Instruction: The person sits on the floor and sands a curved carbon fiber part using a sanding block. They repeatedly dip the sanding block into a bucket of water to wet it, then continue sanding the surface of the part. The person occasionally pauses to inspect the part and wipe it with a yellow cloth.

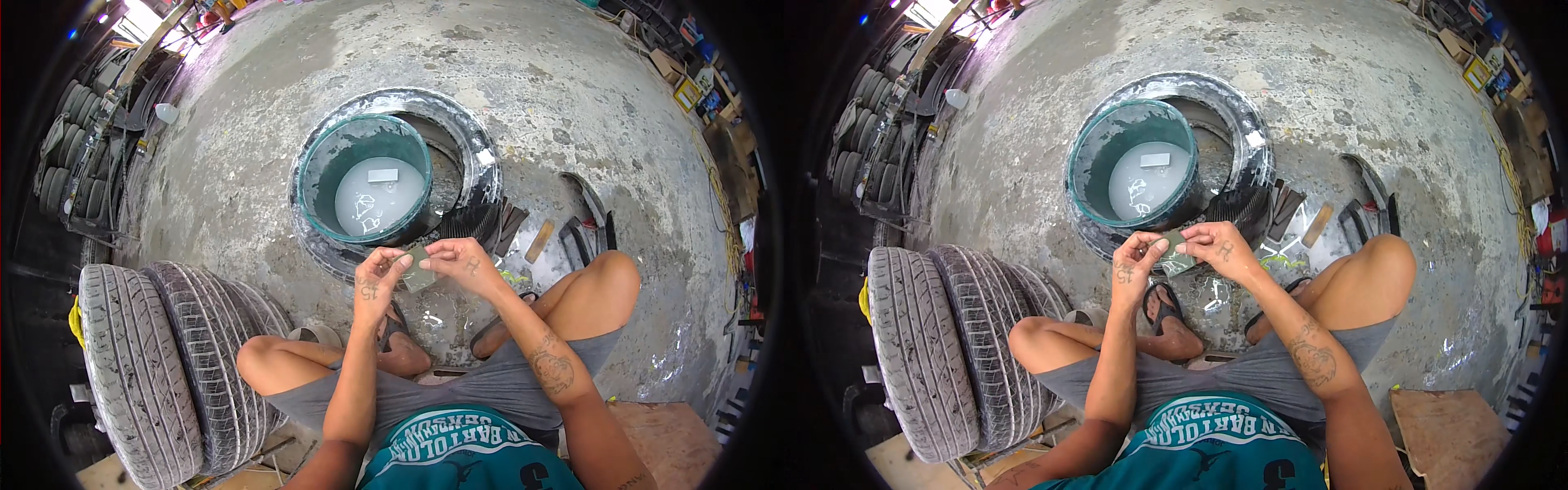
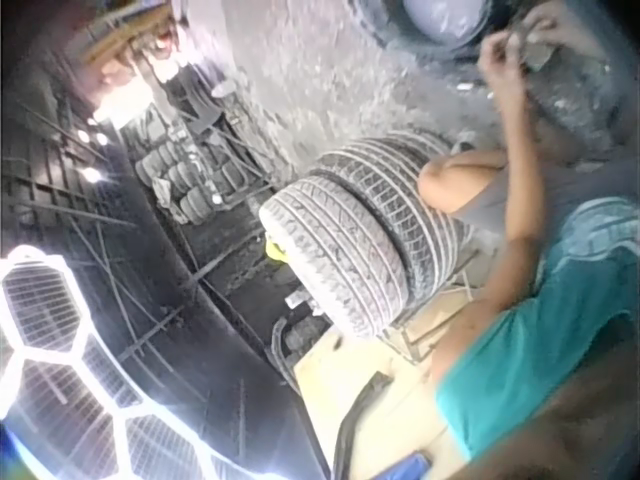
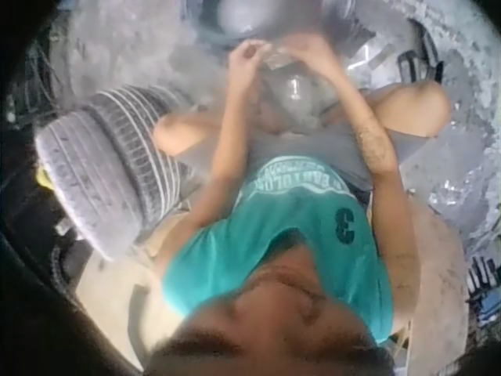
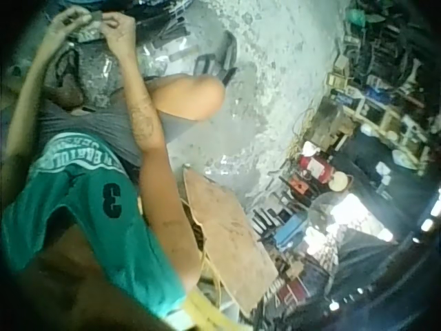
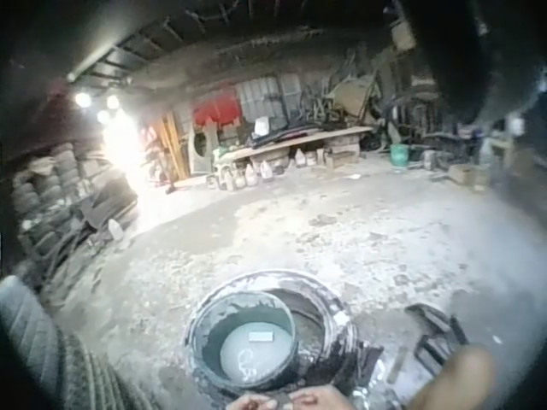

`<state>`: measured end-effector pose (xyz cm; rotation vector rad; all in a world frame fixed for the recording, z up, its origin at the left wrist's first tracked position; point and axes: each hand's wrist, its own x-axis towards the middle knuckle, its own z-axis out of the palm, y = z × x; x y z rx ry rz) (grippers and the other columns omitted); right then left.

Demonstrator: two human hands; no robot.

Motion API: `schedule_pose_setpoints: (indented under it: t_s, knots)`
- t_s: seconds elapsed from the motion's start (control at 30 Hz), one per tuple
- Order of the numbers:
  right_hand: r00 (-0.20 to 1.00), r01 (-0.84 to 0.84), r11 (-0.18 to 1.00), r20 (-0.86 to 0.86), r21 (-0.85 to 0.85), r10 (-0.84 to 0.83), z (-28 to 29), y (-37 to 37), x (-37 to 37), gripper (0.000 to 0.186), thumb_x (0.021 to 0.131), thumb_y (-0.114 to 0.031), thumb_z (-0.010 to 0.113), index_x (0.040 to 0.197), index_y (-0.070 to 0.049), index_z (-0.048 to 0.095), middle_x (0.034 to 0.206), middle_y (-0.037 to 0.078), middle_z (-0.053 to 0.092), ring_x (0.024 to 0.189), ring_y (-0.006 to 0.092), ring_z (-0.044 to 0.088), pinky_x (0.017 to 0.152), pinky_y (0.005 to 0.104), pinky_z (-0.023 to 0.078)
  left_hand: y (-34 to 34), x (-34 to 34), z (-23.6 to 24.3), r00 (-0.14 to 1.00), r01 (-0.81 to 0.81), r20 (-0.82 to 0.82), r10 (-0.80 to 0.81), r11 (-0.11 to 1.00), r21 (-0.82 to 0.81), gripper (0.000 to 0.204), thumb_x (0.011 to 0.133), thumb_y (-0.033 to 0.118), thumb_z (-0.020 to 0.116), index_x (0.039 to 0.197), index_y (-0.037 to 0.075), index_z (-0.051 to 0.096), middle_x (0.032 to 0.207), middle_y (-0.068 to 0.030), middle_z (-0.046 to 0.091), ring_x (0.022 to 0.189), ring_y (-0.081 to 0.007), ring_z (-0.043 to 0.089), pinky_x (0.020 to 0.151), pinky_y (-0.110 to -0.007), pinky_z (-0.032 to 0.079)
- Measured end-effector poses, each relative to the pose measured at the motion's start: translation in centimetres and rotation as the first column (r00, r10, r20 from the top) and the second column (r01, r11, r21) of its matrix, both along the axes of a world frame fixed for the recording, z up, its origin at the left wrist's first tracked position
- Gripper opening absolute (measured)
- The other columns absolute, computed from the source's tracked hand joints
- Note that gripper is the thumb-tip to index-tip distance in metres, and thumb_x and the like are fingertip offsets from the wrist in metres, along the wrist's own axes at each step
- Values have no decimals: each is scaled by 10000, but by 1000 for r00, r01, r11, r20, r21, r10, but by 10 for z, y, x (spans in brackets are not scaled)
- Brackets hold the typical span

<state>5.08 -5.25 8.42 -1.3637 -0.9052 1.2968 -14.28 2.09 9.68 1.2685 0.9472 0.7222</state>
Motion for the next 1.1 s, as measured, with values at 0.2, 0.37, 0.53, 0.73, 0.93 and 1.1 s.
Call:
schedule_pose_setpoints:
  t_s: [0.2,0.37,0.53,0.73,0.93,1.1]
  knots:
    - [999,17,996,44,84,-20,-7,3,-2,311,967,-224,774,1112,51,759,888,87,789,789,80,663,680,287,541,0,-3,-3,999,38,4,-38,999,25,98,948,56,769,1023,23,715,939,15,696,860,-65,607,779,-233,476]
    - [993,53,974,94,221,-75,-6,-2,11,243,962,-211,762,996,28,788,792,29,748,770,64,639,685,284,543,-7,10,12,986,70,-159,-55,994,89,119,966,114,752,1016,21,698,924,-9,657,846,-96,601,741,-280,501]
    - [982,-139,955,161,264,98,-16,2,10,438,968,-409,750,952,28,770,691,16,647,659,83,533,592,330,460,1,-7,-23,999,-44,36,39,987,157,87,976,92,739,973,38,670,927,21,626,845,-70,532,751,-230,429]
    - [921,-323,887,326,329,214,-17,1,15,412,977,-346,720,926,63,727,600,50,555,561,106,469,522,349,386,-9,-6,9,995,55,84,-57,998,21,125,965,121,761,988,34,673,902,34,627,791,-52,512,733,-214,408]
    - [912,-332,905,333,265,238,-8,0,6,393,979,-336,706,967,54,752,718,106,725,595,129,594,572,364,472,-2,-5,20,993,108,-60,-101,986,126,153,980,159,753,971,26,678,878,27,625,798,-59,526,752,-228,426]
    - [921,-345,883,295,319,253,16,-5,10,353,983,-300,697,940,45,759,735,113,744,598,134,613,583,362,483,1,-1,48,984,172,-98,-150,942,287,170,984,192,747,1009,39,678,879,43,613,800,-53,529,733,-226,400]
